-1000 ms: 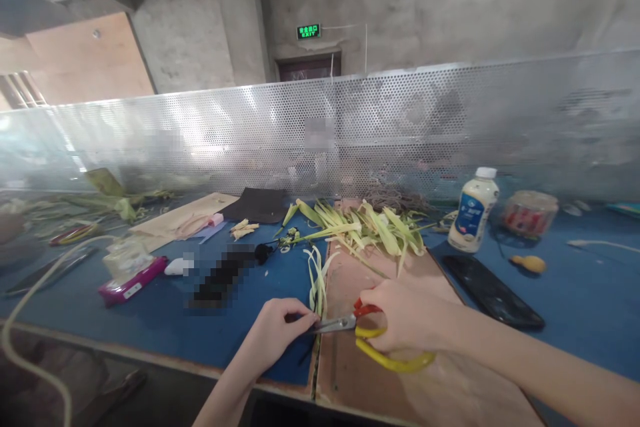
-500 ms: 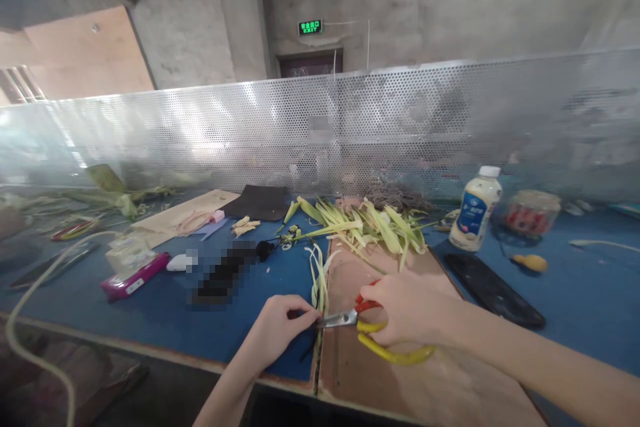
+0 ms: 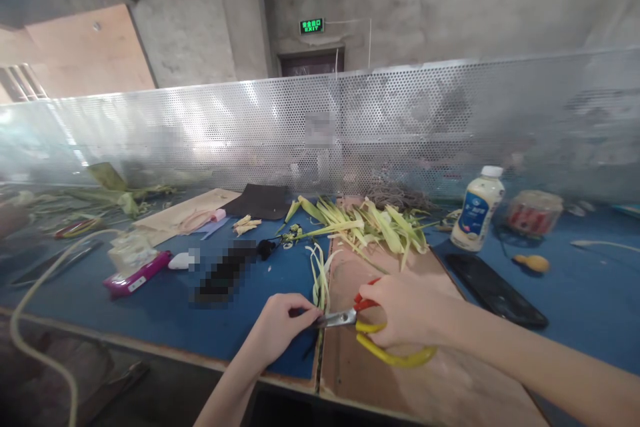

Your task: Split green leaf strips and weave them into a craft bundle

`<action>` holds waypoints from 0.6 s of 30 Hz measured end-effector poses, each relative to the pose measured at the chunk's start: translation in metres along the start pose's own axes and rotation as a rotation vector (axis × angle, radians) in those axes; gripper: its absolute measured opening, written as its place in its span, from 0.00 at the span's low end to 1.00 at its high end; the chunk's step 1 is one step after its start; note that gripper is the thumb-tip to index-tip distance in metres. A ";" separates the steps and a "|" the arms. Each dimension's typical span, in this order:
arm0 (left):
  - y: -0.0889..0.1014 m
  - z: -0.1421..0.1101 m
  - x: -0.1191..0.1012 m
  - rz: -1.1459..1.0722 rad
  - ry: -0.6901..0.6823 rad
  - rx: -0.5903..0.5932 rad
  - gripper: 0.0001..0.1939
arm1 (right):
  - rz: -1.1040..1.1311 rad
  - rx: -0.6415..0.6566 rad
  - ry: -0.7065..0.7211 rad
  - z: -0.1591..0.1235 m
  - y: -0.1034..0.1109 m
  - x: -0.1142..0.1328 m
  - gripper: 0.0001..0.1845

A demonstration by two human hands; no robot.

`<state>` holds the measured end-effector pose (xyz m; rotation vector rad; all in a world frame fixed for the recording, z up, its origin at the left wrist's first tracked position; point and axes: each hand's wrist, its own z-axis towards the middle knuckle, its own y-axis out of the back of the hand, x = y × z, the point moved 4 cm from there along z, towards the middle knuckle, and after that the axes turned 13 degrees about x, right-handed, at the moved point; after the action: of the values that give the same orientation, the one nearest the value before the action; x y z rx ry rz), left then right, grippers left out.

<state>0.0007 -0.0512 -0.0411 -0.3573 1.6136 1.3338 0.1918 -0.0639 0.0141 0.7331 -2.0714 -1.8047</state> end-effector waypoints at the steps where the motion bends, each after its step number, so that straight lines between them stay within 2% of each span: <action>1: 0.000 0.000 0.000 0.003 -0.003 0.001 0.13 | -0.003 0.004 -0.002 0.000 0.000 0.000 0.09; 18: 0.001 0.000 0.001 -0.028 -0.027 -0.009 0.11 | -0.025 0.010 -0.025 0.001 -0.004 -0.002 0.09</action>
<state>-0.0002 -0.0512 -0.0413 -0.3647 1.5755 1.3195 0.1940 -0.0621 0.0101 0.7462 -2.0971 -1.8274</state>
